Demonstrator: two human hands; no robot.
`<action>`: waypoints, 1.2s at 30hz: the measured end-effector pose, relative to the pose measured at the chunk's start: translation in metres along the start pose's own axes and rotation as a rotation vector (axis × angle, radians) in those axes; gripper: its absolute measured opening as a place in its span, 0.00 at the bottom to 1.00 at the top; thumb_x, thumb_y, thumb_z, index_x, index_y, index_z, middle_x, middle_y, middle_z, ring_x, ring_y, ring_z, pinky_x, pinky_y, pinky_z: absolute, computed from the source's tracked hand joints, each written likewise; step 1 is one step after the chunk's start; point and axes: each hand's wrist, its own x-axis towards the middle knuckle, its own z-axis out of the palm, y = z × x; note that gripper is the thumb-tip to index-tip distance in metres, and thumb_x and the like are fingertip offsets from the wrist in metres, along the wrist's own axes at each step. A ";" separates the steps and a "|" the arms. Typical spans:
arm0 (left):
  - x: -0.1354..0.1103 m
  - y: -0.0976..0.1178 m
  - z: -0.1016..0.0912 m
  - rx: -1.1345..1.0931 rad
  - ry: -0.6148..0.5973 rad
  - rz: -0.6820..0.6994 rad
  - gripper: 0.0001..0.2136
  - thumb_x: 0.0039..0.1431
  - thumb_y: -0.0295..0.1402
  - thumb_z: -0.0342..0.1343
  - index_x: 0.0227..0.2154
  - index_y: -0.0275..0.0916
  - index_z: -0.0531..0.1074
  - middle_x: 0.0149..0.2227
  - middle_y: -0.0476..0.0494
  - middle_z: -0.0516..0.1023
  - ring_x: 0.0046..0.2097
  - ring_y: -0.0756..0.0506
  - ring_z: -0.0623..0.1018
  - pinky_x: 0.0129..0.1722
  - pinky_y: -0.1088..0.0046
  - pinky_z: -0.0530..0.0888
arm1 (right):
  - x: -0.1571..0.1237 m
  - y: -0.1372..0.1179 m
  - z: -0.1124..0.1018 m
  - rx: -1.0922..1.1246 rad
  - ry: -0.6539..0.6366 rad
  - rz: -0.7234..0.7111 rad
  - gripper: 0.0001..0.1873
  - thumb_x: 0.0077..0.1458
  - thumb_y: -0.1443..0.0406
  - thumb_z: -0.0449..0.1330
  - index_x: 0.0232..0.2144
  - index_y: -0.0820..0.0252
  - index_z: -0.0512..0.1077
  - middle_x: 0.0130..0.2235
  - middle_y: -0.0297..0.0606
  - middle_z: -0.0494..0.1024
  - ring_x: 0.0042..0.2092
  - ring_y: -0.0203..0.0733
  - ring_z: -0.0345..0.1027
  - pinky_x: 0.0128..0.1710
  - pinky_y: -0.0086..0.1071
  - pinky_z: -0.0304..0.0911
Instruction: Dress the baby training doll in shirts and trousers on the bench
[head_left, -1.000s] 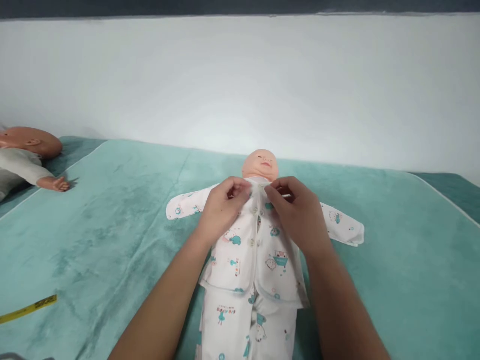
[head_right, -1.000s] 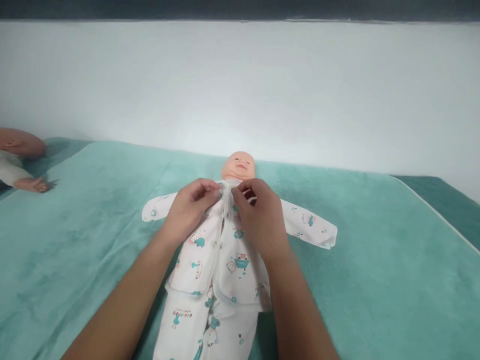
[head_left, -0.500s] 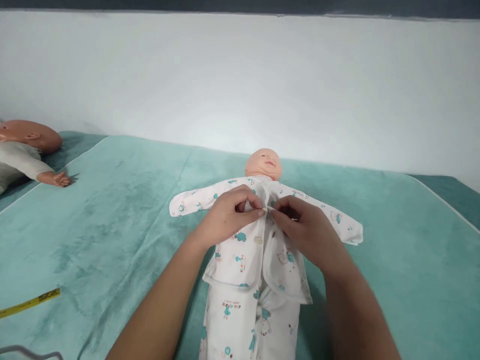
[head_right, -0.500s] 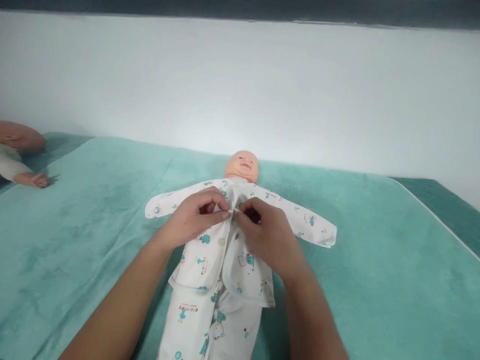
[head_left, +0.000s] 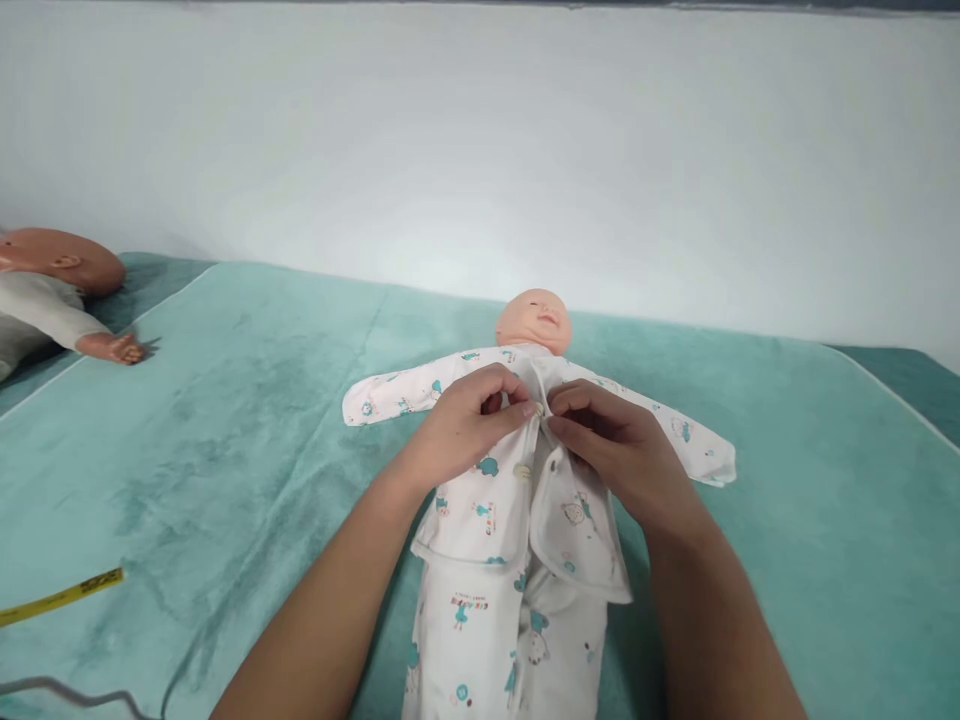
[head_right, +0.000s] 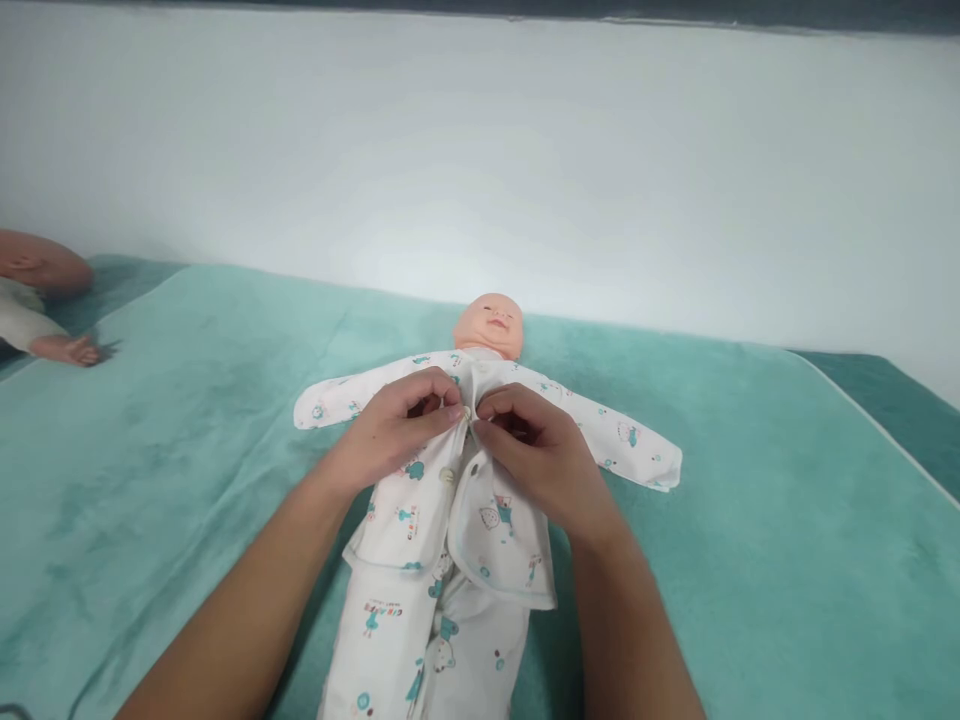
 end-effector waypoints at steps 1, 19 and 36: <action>0.000 0.000 0.000 0.002 -0.003 -0.001 0.07 0.60 0.37 0.55 0.29 0.40 0.69 0.28 0.52 0.64 0.29 0.51 0.61 0.29 0.73 0.59 | 0.000 0.000 0.000 0.008 -0.004 -0.011 0.05 0.55 0.62 0.60 0.30 0.58 0.71 0.35 0.34 0.71 0.36 0.36 0.62 0.33 0.30 0.58; 0.000 0.005 0.000 0.057 -0.013 0.036 0.05 0.58 0.33 0.54 0.28 0.40 0.72 0.31 0.50 0.69 0.30 0.51 0.64 0.30 0.73 0.62 | 0.003 0.004 0.001 -0.038 0.036 0.081 0.11 0.48 0.59 0.67 0.32 0.57 0.72 0.26 0.29 0.66 0.27 0.32 0.56 0.24 0.27 0.53; 0.000 0.001 0.004 0.013 0.049 0.035 0.05 0.57 0.33 0.56 0.28 0.40 0.73 0.31 0.50 0.70 0.30 0.51 0.64 0.30 0.73 0.62 | 0.003 0.007 0.002 -0.072 0.033 0.059 0.08 0.50 0.63 0.64 0.34 0.56 0.72 0.26 0.28 0.65 0.26 0.32 0.55 0.24 0.27 0.53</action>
